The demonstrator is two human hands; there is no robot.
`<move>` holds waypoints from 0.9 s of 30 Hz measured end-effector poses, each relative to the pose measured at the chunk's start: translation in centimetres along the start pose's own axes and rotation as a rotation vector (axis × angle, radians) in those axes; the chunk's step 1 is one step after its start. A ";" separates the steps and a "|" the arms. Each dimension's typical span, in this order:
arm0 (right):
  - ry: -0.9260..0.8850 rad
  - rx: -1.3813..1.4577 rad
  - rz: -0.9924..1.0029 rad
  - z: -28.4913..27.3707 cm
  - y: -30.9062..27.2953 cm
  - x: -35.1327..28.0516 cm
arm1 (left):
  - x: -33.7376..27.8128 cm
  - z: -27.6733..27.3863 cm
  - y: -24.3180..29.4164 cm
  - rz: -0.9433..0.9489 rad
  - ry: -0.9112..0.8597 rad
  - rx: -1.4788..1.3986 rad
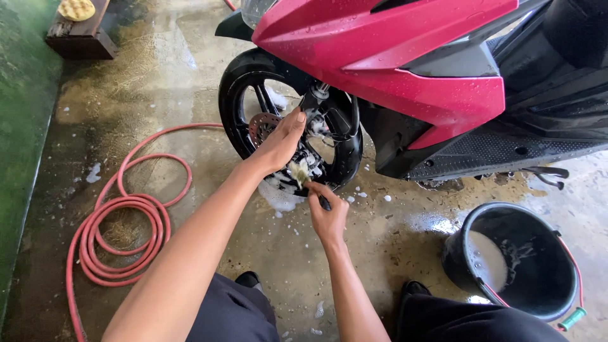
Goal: Scrubbing the front wheel and fork of a motorcycle with a brush and soapy water.
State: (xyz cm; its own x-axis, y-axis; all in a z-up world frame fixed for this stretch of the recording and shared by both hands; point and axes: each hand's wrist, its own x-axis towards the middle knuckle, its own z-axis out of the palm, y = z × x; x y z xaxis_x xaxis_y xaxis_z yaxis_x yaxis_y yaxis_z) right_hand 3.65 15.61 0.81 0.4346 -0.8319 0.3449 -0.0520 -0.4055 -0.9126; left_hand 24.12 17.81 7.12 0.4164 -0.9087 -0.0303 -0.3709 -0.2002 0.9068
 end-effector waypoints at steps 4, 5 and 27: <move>0.094 -0.026 -0.037 -0.1 -0.5 0.3 | 0.1 -0.2 0.0 0.003 0.013 0.006; 0.059 -0.011 -0.046 -0.2 -0.8 0.2 | 0.1 -0.1 -0.1 -0.007 0.006 0.012; -0.133 0.124 0.072 -2.0 0.4 1.3 | -0.1 0.1 0.3 -0.052 -0.008 0.055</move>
State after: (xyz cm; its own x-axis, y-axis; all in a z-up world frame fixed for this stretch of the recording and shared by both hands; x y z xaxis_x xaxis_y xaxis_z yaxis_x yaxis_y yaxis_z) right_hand 2.41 13.59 1.34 0.5491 -0.7963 0.2536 0.0209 -0.2903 -0.9567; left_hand 23.86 17.83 7.29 0.4295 -0.8995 -0.0804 -0.3945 -0.2670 0.8793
